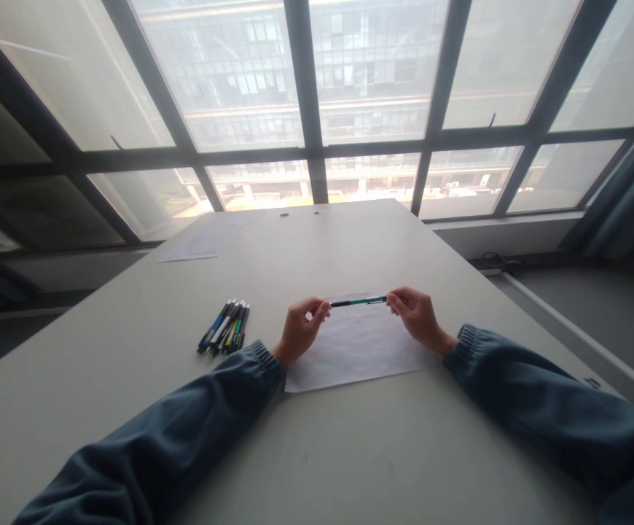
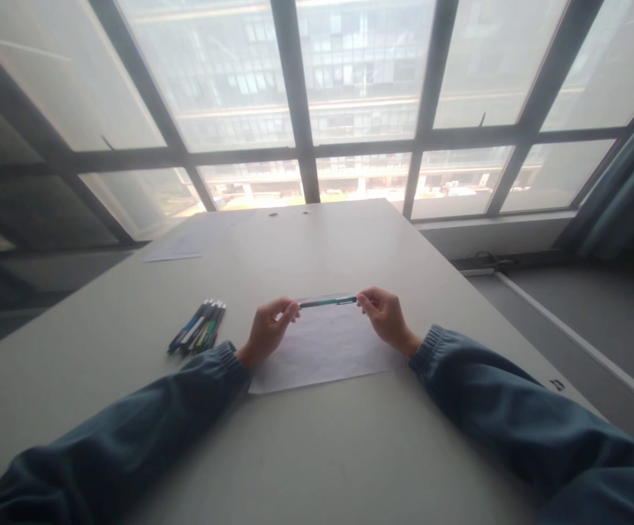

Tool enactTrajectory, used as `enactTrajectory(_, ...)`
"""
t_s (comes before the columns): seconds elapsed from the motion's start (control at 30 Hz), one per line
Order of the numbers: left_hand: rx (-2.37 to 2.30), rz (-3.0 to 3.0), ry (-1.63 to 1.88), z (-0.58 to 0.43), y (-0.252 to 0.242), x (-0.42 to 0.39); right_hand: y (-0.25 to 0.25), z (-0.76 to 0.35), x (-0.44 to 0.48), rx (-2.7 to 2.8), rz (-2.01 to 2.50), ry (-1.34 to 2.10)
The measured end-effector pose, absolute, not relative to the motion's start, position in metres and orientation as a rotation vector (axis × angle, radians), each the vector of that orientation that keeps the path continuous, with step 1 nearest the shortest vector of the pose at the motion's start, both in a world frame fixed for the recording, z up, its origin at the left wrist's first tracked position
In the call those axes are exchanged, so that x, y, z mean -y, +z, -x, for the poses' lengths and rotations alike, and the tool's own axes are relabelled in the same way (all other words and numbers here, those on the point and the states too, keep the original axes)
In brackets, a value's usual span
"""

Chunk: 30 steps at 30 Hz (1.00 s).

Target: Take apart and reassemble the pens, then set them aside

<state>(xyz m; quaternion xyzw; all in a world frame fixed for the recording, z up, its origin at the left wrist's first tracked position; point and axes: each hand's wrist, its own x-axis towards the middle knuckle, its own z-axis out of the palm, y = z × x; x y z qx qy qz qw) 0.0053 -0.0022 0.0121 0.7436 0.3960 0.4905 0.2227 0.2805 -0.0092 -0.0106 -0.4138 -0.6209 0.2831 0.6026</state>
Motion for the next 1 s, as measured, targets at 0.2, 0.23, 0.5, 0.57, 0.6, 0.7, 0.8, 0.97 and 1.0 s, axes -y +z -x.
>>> enactTrajectory(0.2, -1.1, -2.062, 1.361, -0.0053, 0.0121, 0.0021, -0.0095, -0.2807, 0.0102, 1.45, 0.953, 0.658)
enactTrajectory(0.23, -1.099, -2.062, 1.36, -0.0053, 0.0119, 0.002, -0.0094, -0.2807, 0.0103, 1.452, 0.953, 0.658)
enactTrajectory(0.5, -1.102, -2.049, 1.35, -0.0052, 0.0106, 0.0013, -0.0104, -0.2814, 0.0097, 1.454, 0.956, 0.666)
enactTrajectory(0.57, -1.101, -2.045, 1.347, -0.0054, 0.0111, 0.0017, -0.0112, -0.2819, 0.0094, 1.456, 0.958, 0.667)
enactTrajectory(0.6, -1.098, -2.043, 1.345, -0.0054, 0.0113, 0.0019, -0.0118, -0.2822, 0.0091, 1.459, 0.961, 0.665)
enactTrajectory(0.7, -1.092, -2.039, 1.343, -0.0051, 0.011, 0.002, -0.0132, -0.2826, 0.0084, 1.463, 0.962, 0.663)
enactTrajectory(0.8, -1.097, -2.036, 1.34, -0.0044, 0.0096, 0.0017, -0.0134, -0.2823, 0.0081, 1.467, 0.961, 0.661)
enactTrajectory(0.97, -1.092, -2.035, 1.342, -0.0045, 0.0097, 0.0013, -0.0104, -0.281, 0.0099, 1.472, 0.972, 0.659)
enactTrajectory(1.0, -1.09, -2.036, 1.343, -0.0047, 0.0101, 0.0013, -0.0098, -0.2808, 0.0103, 1.474, 0.973, 0.658)
